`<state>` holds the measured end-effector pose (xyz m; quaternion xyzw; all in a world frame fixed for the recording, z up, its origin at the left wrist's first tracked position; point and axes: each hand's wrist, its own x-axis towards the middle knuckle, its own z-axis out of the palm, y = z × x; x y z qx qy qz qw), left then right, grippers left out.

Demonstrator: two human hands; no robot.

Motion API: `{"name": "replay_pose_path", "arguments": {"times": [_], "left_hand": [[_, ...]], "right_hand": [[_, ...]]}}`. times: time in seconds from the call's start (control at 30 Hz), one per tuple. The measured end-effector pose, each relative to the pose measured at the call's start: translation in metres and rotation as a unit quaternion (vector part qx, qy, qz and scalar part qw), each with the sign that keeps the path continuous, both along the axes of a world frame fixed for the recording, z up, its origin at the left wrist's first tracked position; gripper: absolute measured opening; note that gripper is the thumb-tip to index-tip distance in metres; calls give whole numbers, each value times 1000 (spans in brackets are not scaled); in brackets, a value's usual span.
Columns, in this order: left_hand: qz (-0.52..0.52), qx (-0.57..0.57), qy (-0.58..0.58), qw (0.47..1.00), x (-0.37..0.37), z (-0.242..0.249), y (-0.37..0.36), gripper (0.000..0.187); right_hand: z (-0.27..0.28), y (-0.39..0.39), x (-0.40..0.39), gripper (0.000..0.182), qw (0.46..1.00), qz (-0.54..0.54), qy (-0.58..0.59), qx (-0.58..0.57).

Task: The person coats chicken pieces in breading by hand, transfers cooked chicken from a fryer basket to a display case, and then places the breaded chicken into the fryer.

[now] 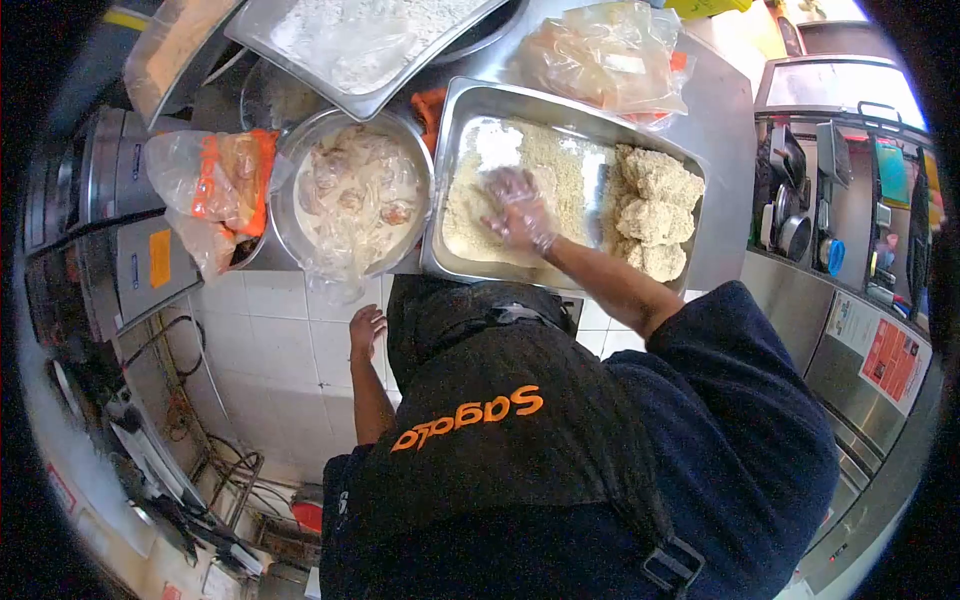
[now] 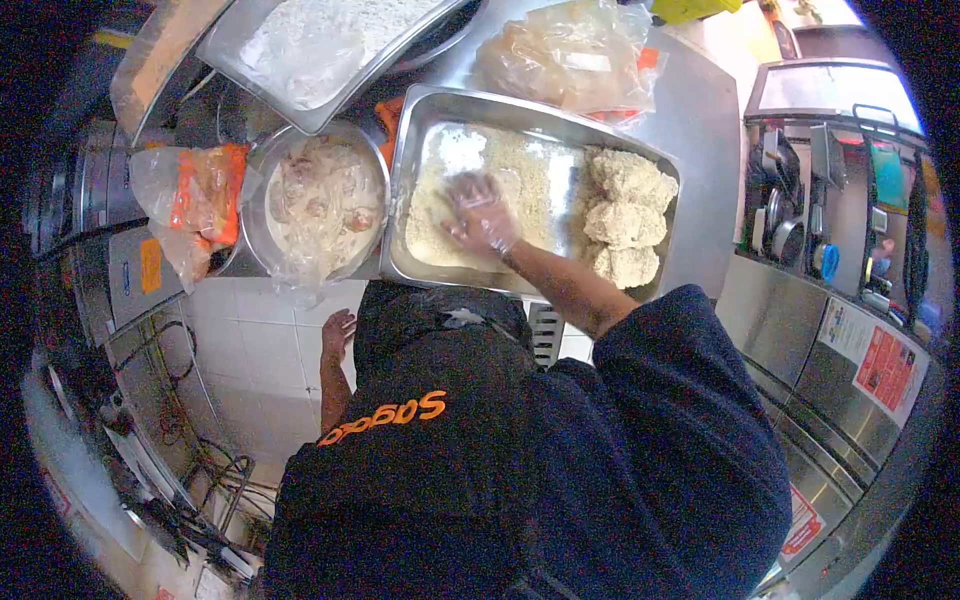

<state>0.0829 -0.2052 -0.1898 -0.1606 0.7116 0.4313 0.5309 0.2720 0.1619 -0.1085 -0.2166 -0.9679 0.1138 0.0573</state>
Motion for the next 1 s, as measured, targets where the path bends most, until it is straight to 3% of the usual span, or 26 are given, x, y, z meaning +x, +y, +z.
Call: {"name": "replay_pose_path", "arguments": {"times": [0.03,0.13,0.17,0.27,0.3,0.33,0.4,0.43,0.5,0.53,0.6,0.63,0.77,0.87,0.97,1.0], "left_hand": [[-12,-8,12,1000,0,5,3,26],[-2,8,15,1000,4,12,-8,27],[-37,-14,16,999,6,8,-10,29],[-67,-42,-7,997,6,-18,-24,31],[-40,-21,-17,999,7,-21,-31,33],[-31,-20,-16,999,9,-18,-27,33],[-50,-70,-6,996,13,-9,-28,33],[-41,-57,-18,997,13,-10,-31,33],[-69,-61,-15,996,13,-16,-32,33],[-100,-70,-14,992,15,-22,-36,32],[-108,-39,-43,992,12,-56,-54,33],[-117,-7,-69,991,10,-69,-62,33],[-106,-64,-29,992,10,-30,-34,34],[-77,-23,5,997,9,-24,-25,33],[-105,-25,2,994,7,-31,-24,30],[-128,-30,18,991,7,-30,-22,29]], "right_hand": [[19,-1,0,55,997,-5,-42,-70],[33,-3,-8,56,993,-26,-79,-78],[21,-5,-5,56,996,-31,-78,-21],[11,-2,-6,54,998,-26,-51,2],[0,2,-5,52,996,-21,32,79],[6,12,-2,52,996,-13,34,80],[19,34,6,53,962,-204,-112,-143],[25,42,7,53,963,-200,-111,-140],[33,56,12,58,922,-285,-216,-146],[8,67,25,58,922,-286,-217,-145],[-62,79,49,62,930,-113,-112,-332],[8,63,38,69,934,-118,-136,-309],[72,61,33,70,895,-162,-108,-400],[105,69,33,60,925,-113,-64,-356],[144,71,25,31,967,-106,-85,-216],[145,68,25,31,967,-108,-83,-216]]}}
